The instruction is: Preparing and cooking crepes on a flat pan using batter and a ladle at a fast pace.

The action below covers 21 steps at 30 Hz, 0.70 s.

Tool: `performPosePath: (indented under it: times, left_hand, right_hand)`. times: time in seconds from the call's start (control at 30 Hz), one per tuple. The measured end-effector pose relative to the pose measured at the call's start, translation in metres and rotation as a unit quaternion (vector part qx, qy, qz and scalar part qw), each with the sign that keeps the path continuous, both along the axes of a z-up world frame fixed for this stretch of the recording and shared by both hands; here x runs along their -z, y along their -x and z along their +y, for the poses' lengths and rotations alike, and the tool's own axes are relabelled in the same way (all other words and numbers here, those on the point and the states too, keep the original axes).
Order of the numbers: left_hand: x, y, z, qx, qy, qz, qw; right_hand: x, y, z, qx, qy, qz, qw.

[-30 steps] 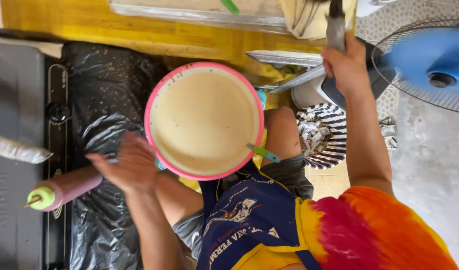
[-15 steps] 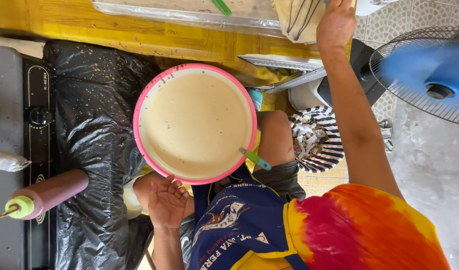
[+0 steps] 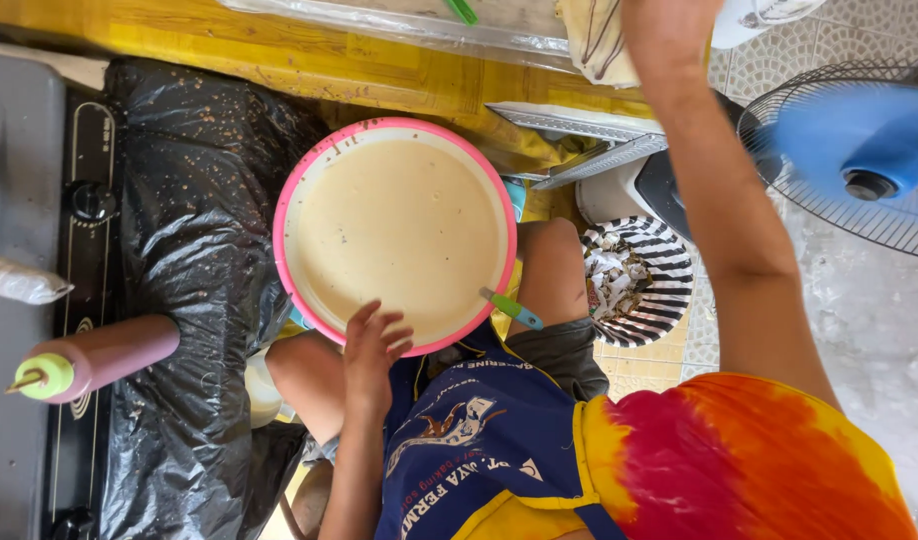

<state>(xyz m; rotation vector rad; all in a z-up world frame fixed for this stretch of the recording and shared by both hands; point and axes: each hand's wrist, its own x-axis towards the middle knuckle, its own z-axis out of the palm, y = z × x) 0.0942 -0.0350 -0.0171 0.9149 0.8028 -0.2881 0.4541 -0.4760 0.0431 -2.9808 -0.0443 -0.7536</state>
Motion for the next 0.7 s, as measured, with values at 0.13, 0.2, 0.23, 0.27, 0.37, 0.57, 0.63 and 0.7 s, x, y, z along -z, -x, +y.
performPosePath:
  times: [0.13,0.2,0.23,0.27,0.37,0.57,0.63,0.7]
  left_hand:
    - [-0.083,-0.028,-0.02,0.135,-0.164,-0.198,0.957]
    - [-0.106,-0.033,-0.018,0.145,-0.208,-0.269,0.929]
    - [-0.109,-0.034,-0.014,0.136,-0.206,-0.304,0.92]
    - [-0.113,-0.03,-0.009,0.122,-0.208,-0.333,0.912]
    - [-0.044,0.014,0.021,-0.044,-0.184,-0.197,0.962]
    - [-0.042,0.173,0.116,-0.222,-0.238,-0.137,0.936]
    - [-0.054,0.212,0.137,-0.274,-0.231,-0.141,0.923]
    - [-0.062,0.239,0.143,-0.321,-0.217,-0.139,0.911]
  right_hand:
    - [-0.034,0.076,0.146,-0.194,-0.339,0.037,0.92]
    - [-0.043,0.145,0.228,-0.294,-0.535,0.112,0.785]
    - [-0.034,0.185,0.262,-0.211,-0.65,0.255,0.684]
    - [-0.025,0.229,0.296,-0.117,-0.727,0.397,0.548]
    - [0.031,0.31,0.359,-0.506,-0.47,0.191,0.698]
    - [0.026,0.332,0.48,-0.25,-0.617,0.403,0.628]
    - [0.063,0.276,0.515,-0.357,-0.55,0.317,0.686]
    - [0.089,0.243,0.553,-0.45,-0.473,0.223,0.724]
